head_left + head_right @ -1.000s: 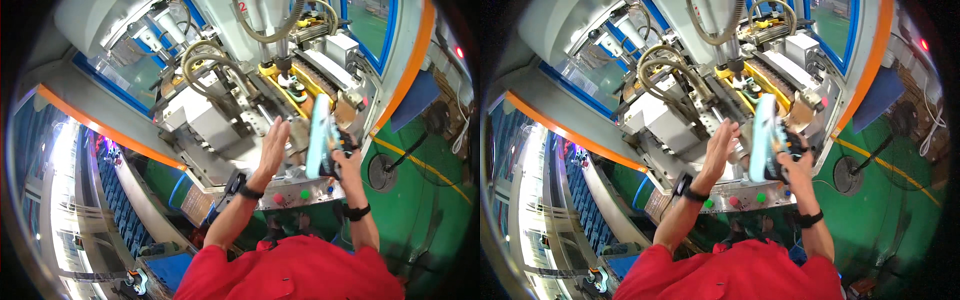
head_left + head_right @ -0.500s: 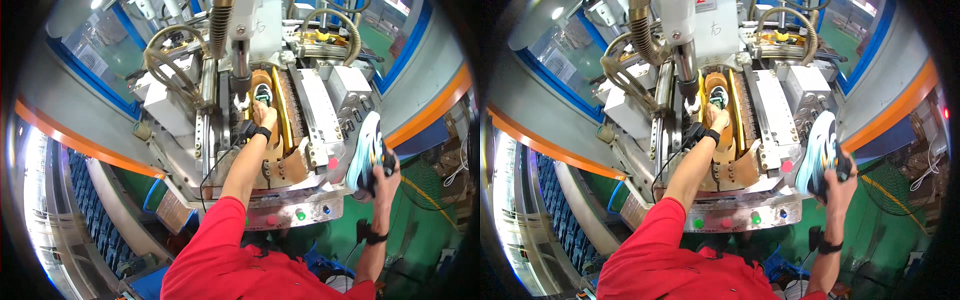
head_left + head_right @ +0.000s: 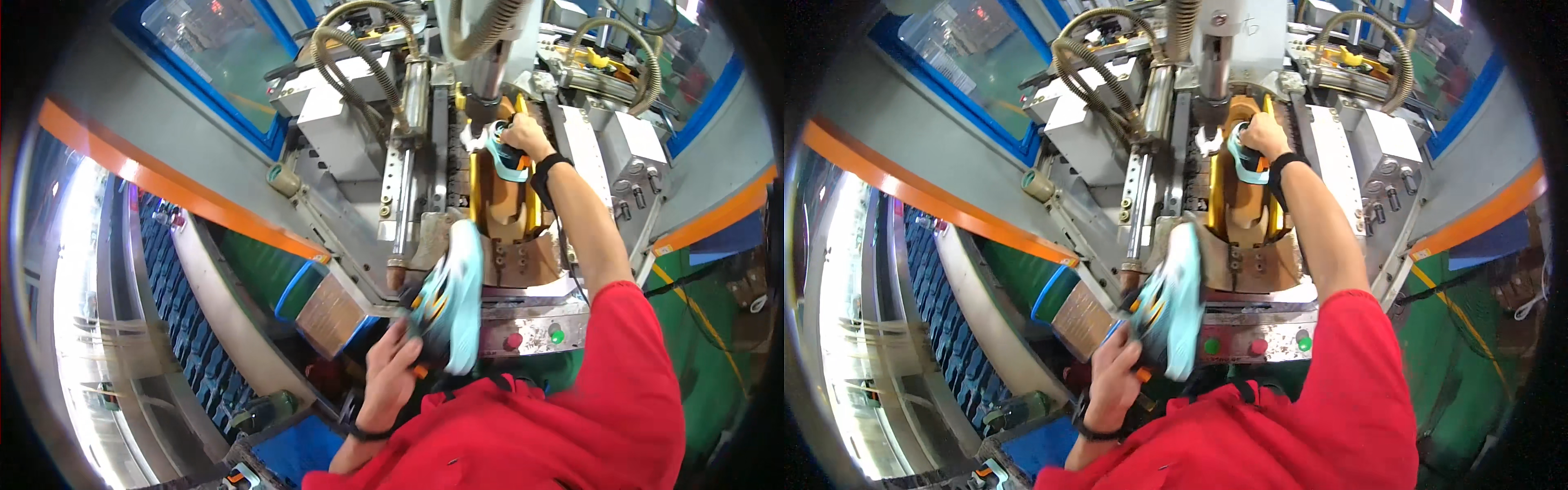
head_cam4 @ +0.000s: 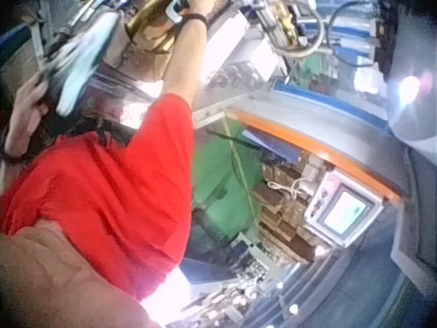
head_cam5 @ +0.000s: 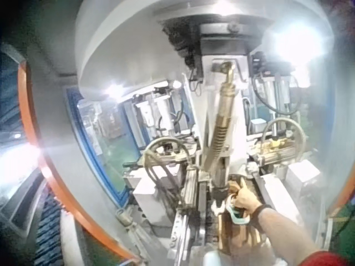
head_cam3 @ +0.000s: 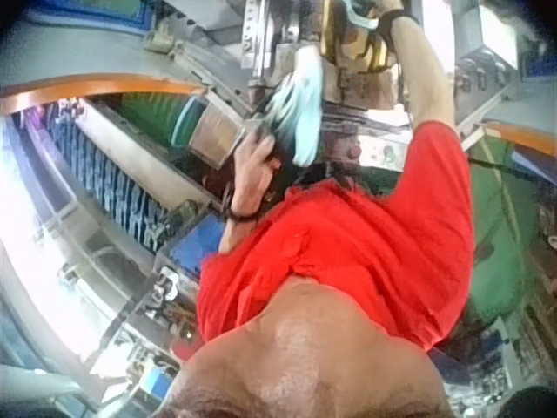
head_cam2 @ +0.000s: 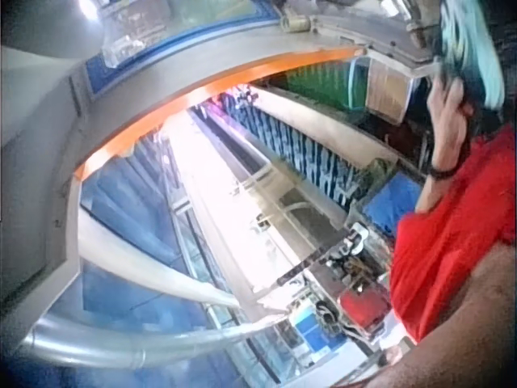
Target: Operating a sole-pressing machine to attach soles to shoes in a factory assembly line.
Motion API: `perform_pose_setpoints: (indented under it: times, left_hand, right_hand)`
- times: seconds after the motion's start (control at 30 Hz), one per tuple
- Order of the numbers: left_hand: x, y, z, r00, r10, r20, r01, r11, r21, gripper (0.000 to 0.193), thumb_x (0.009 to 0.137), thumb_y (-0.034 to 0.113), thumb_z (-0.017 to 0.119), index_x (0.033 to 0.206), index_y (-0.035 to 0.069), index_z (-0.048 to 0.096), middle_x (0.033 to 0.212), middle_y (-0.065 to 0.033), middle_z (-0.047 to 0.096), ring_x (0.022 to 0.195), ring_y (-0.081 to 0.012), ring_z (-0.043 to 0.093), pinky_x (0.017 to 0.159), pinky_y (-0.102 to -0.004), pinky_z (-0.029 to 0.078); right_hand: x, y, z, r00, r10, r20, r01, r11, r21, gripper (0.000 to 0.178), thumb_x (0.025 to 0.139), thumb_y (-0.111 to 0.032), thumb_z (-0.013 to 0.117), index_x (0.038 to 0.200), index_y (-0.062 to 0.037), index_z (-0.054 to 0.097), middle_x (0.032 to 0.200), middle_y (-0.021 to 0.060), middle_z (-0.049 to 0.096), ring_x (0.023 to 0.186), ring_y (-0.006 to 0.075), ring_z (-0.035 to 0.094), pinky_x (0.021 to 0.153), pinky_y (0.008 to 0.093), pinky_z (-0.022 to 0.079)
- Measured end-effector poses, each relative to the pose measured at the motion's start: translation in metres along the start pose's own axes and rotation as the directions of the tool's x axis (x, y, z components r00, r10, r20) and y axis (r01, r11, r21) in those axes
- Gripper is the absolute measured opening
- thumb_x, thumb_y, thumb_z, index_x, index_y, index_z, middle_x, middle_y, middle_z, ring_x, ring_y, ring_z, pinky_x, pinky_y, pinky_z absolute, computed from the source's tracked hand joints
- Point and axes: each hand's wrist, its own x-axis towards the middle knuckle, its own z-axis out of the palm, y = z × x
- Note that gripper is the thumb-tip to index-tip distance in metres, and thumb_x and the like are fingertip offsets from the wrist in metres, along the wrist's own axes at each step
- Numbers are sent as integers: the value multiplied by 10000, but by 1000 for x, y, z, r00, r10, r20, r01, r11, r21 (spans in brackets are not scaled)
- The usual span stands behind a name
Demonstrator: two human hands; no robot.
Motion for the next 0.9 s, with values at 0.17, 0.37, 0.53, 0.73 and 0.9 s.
perform_pose_setpoints:
  times: [0.17, 0.37, 0.53, 0.73, 0.9]
  left_hand:
    - [-99, 9, -37, 895, 244, -374, -233, 970, 76, 519, 872, 49, 548, 1339, -110, 387, 1265, -162, 549, 1154, -254, 561, 1008, -374, 429]
    - [-121, -27, -53, 781, 333, -528, -368, 929, 41, 394, 921, 130, 558, 1279, -21, 488, 1152, -94, 629, 968, -198, 648, 765, -350, 536]
    - [-127, -62, -86, 713, 515, -476, -214, 806, 552, 376, 942, 215, 479, 1270, 37, 521, 1234, -91, 578, 1122, -238, 562, 819, -425, 492]
    - [-109, -36, -21, 824, 185, -536, -226, 974, -12, 337, 927, 186, 574, 1226, 32, 549, 1173, -74, 575, 909, -208, 549, 649, -266, 441]
    - [-120, -41, -19, 811, 191, -552, -238, 971, -13, 346, 931, 193, 574, 1241, 44, 540, 1166, -59, 579, 886, -196, 545, 678, -265, 441]
  right_hand:
    - [-9, -22, 68, 981, 106, -163, -93, 992, 85, 414, 803, -167, 541, 1116, 77, 423, 1014, 305, 642, 947, 400, 653, 820, 462, 519]
    - [-116, -15, 43, 802, -384, -457, 439, 898, 16, 465, 822, -222, 623, 1153, 54, 449, 824, 225, 622, 750, 406, 622, 613, 490, 501]
    - [-324, -39, 91, 647, -687, -330, 761, 611, 218, 151, 732, -123, 585, 872, -66, 588, 771, 74, 553, 733, 257, 580, 566, 395, 497]
    - [-376, 17, 245, 630, -759, -165, 774, 593, 222, 230, 782, -122, 573, 992, -37, 531, 1012, 186, 534, 873, 307, 614, 607, 397, 538]
    - [-378, -7, 193, 689, -709, 153, 581, 666, 468, 264, 835, -119, 533, 1083, -32, 510, 1039, 214, 536, 933, 384, 601, 748, 447, 531]
